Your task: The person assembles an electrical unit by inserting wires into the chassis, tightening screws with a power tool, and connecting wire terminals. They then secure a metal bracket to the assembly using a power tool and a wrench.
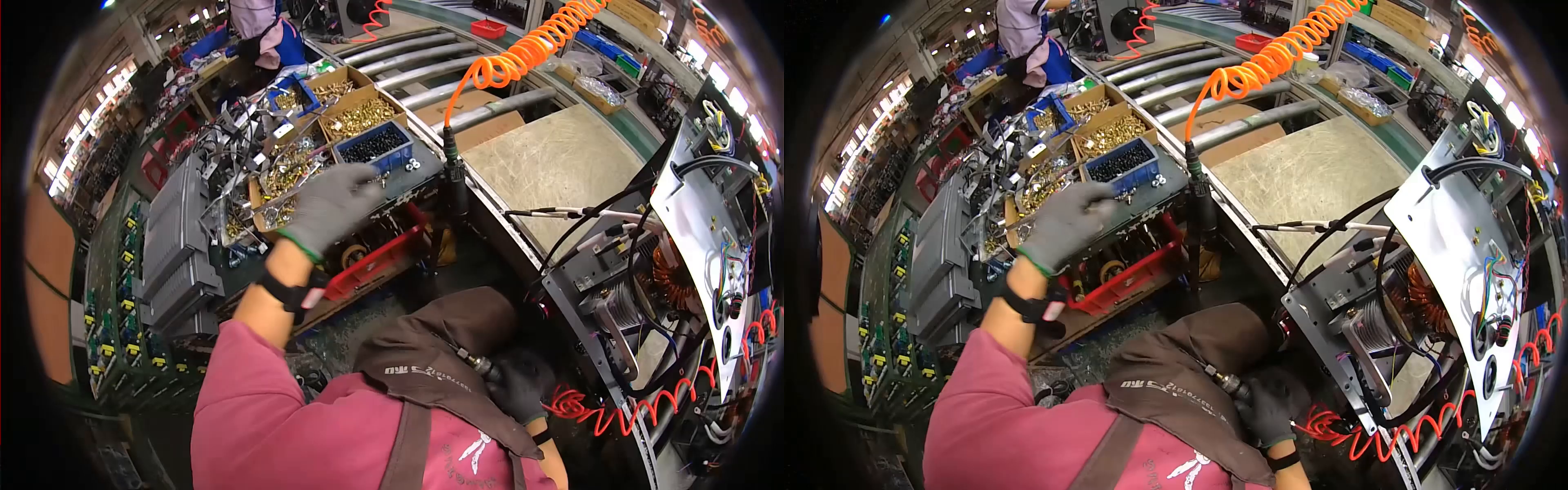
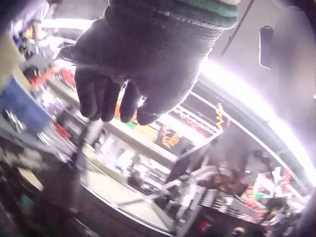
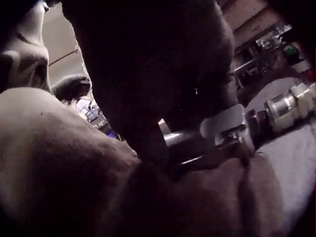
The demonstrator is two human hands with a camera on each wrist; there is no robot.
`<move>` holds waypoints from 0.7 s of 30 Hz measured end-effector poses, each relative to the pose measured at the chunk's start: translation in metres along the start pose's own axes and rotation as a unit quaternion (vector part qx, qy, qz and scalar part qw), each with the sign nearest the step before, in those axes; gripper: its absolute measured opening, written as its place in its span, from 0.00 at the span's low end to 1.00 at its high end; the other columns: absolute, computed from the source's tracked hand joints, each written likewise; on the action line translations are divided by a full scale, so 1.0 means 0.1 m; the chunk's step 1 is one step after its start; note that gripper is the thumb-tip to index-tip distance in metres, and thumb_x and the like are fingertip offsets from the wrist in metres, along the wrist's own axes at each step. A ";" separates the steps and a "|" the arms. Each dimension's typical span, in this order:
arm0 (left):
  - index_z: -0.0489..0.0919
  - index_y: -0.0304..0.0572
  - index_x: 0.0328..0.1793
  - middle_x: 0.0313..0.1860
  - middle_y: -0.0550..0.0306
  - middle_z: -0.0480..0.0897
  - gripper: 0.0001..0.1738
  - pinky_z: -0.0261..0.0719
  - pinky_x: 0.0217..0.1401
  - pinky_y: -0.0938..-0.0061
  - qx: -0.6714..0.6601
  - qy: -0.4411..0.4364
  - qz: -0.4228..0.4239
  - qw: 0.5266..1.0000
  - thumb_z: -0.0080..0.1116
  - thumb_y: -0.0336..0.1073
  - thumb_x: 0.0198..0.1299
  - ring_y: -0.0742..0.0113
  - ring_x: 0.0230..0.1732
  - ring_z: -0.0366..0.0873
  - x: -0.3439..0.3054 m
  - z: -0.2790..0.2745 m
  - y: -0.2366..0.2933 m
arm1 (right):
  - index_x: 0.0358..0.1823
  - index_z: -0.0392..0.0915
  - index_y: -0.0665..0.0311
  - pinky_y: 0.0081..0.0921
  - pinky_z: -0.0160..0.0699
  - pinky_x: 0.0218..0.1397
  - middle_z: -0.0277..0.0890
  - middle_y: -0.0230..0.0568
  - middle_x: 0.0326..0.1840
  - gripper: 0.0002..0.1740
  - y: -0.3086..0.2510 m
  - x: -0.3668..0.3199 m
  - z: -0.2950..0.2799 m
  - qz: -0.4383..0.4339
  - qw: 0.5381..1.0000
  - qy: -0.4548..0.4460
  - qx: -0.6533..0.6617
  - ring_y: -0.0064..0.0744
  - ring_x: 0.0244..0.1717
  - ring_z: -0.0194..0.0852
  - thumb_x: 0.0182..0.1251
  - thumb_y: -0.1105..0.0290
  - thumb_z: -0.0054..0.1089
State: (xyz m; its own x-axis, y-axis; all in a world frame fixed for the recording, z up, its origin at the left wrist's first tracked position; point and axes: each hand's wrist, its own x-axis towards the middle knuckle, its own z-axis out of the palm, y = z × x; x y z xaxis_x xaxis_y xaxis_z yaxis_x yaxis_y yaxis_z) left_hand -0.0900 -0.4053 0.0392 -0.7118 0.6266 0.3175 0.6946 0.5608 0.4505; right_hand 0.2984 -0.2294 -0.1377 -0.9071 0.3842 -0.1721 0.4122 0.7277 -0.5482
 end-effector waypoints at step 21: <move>0.82 0.35 0.43 0.35 0.57 0.85 0.10 0.76 0.40 0.75 -0.060 0.001 -0.036 0.998 0.57 0.33 0.59 0.71 0.37 0.81 -0.08 -0.59 -0.15 | 0.51 0.77 0.56 0.44 0.78 0.45 0.79 0.47 0.42 0.30 -0.45 -0.82 -0.56 0.229 0.968 0.097 0.020 0.53 0.43 0.78 0.46 0.52 0.72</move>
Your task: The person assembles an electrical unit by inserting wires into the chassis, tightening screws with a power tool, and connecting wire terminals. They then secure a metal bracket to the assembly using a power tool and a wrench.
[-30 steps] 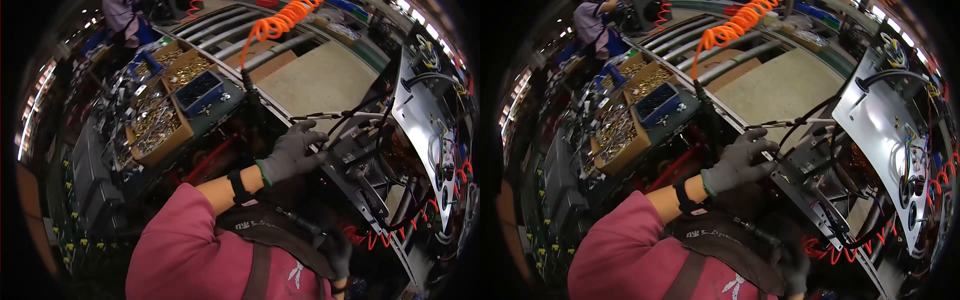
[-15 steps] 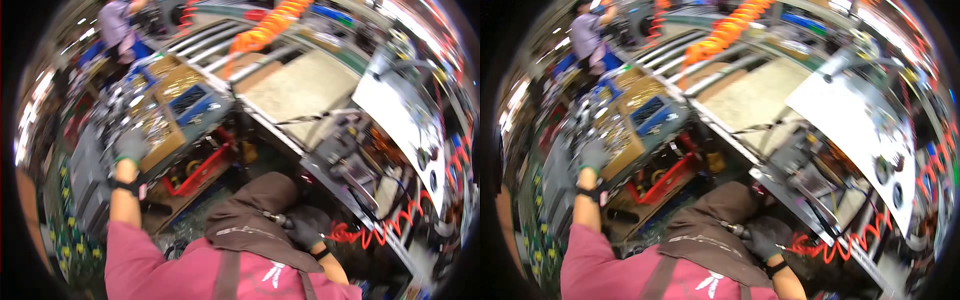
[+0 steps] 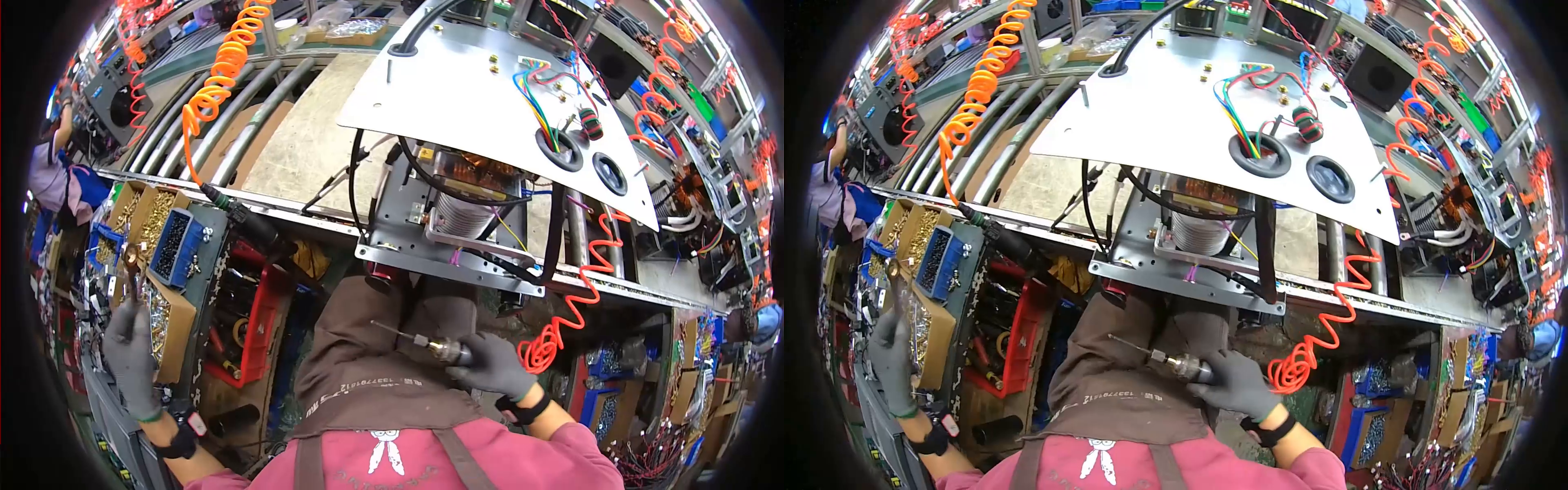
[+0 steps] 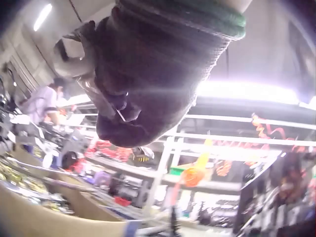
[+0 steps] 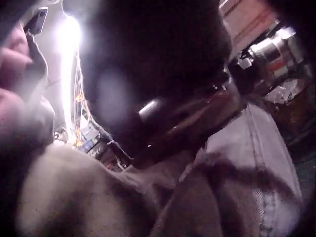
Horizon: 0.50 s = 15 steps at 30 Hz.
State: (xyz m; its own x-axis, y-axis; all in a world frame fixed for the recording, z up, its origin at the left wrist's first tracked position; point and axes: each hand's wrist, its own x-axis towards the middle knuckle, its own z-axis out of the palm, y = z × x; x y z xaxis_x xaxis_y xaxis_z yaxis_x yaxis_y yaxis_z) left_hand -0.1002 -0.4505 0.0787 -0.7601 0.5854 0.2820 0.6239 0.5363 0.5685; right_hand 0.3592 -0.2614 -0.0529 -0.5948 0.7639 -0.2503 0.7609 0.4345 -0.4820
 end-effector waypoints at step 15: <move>0.83 0.40 0.44 0.37 0.51 0.84 0.09 0.81 0.42 0.69 -0.485 -0.690 0.105 0.527 0.62 0.30 0.57 0.60 0.38 0.84 -1.13 2.04 1.59 | 0.52 0.76 0.62 0.33 0.79 0.51 0.78 0.47 0.52 0.32 -0.80 -0.39 -0.43 -0.166 0.933 0.143 0.287 0.45 0.46 0.81 0.47 0.58 0.78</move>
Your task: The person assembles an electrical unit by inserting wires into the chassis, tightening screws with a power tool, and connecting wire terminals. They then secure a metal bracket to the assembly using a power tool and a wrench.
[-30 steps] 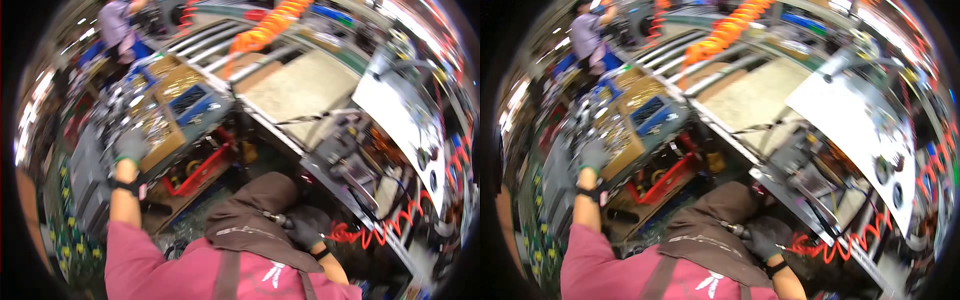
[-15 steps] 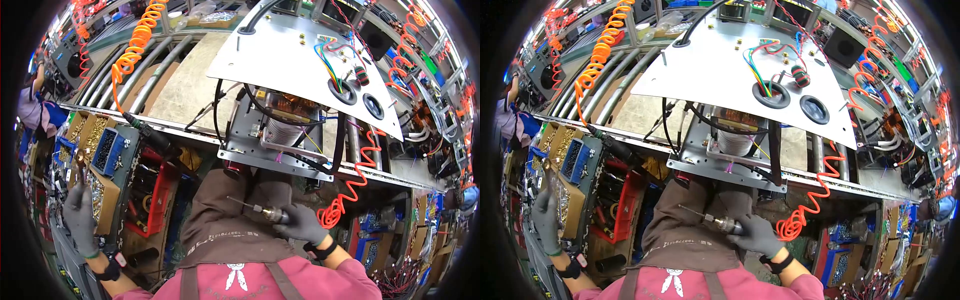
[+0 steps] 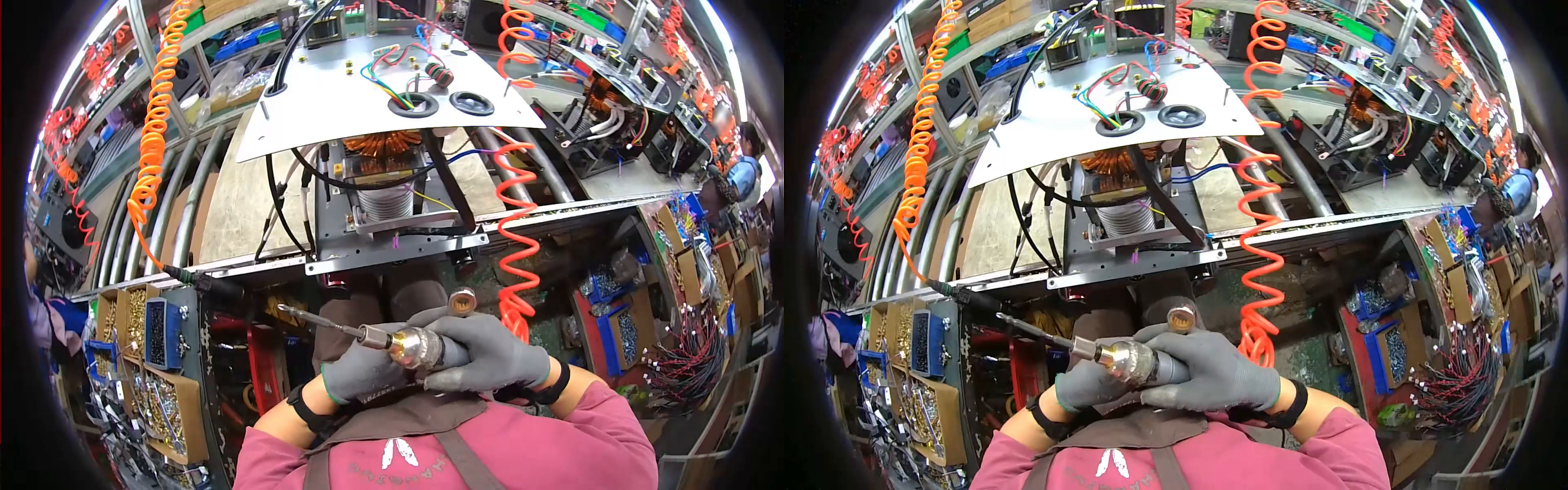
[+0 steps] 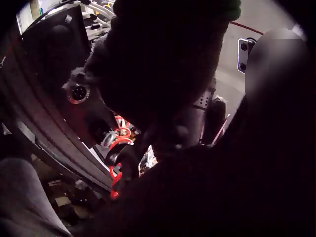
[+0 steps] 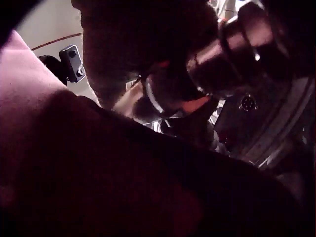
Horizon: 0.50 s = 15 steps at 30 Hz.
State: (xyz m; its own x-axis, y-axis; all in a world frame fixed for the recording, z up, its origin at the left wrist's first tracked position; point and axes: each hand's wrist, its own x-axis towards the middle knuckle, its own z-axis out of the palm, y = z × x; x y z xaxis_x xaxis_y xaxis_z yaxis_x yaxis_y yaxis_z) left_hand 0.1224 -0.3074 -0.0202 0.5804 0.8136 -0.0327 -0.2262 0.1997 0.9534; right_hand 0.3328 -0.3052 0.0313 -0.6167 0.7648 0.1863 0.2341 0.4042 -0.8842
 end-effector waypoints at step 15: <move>0.58 0.39 0.73 0.46 0.47 0.80 0.39 0.79 0.28 0.60 0.645 0.019 0.268 0.715 0.62 0.36 0.57 0.50 0.33 0.81 0.34 0.53 0.18 | 0.40 0.78 0.69 0.45 0.82 0.39 0.76 0.61 0.40 0.29 -0.42 -0.17 -0.36 0.101 0.907 -0.079 -0.401 0.58 0.35 0.81 0.56 0.45 0.62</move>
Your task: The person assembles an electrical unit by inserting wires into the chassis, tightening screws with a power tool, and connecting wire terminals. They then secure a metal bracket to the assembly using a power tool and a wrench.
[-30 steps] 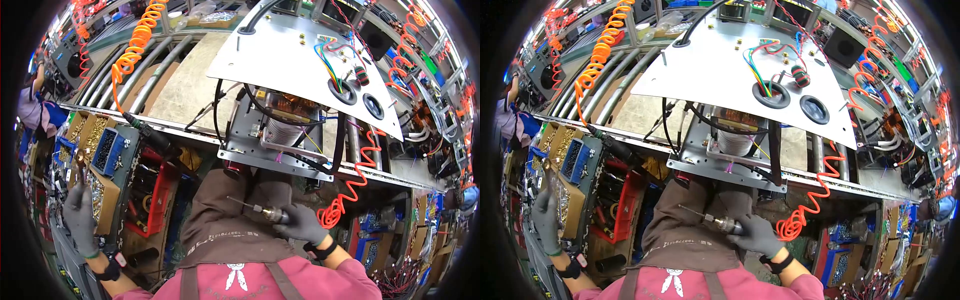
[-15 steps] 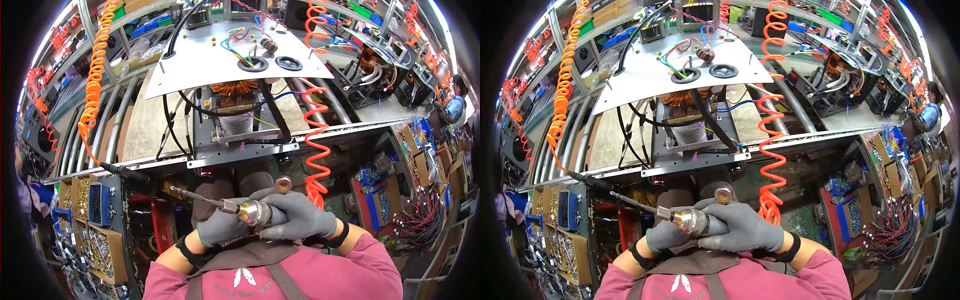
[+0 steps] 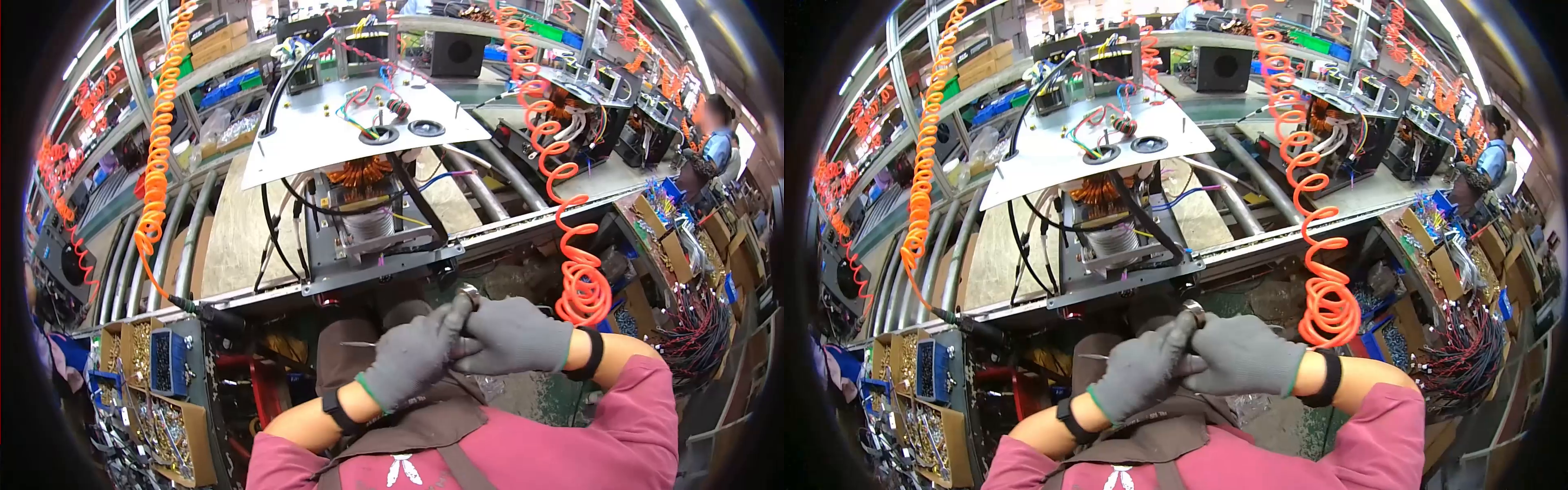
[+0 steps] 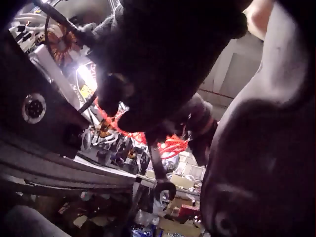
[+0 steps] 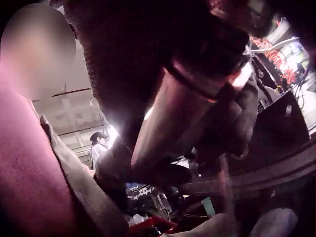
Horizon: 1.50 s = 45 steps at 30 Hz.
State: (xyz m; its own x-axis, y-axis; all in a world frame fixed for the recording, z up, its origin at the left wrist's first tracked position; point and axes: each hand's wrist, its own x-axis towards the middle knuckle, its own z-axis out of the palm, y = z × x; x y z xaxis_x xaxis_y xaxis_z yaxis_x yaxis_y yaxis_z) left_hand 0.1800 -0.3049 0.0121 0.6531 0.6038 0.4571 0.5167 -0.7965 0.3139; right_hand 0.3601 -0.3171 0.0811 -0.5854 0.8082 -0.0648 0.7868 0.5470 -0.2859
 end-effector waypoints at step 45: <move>0.73 0.40 0.46 0.32 0.59 0.75 0.16 0.80 0.37 0.81 -0.540 0.671 -0.278 0.424 0.54 0.46 0.68 0.75 0.32 0.77 0.02 -1.00 -1.30 | 0.69 0.61 0.66 0.24 0.79 0.34 0.80 0.47 0.42 0.27 -0.16 1.41 0.14 -0.105 0.883 0.454 0.045 0.29 0.32 0.79 0.69 0.87 0.40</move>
State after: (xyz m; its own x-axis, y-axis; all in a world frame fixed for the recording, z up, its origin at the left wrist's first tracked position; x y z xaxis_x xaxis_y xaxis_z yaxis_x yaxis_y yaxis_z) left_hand 0.0589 -0.2031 0.0554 -0.6818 0.7242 -0.1036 -0.6455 -0.5288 0.5511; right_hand 0.2621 -0.2149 0.0634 -0.2857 0.5545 0.7816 0.6365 0.7195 -0.2777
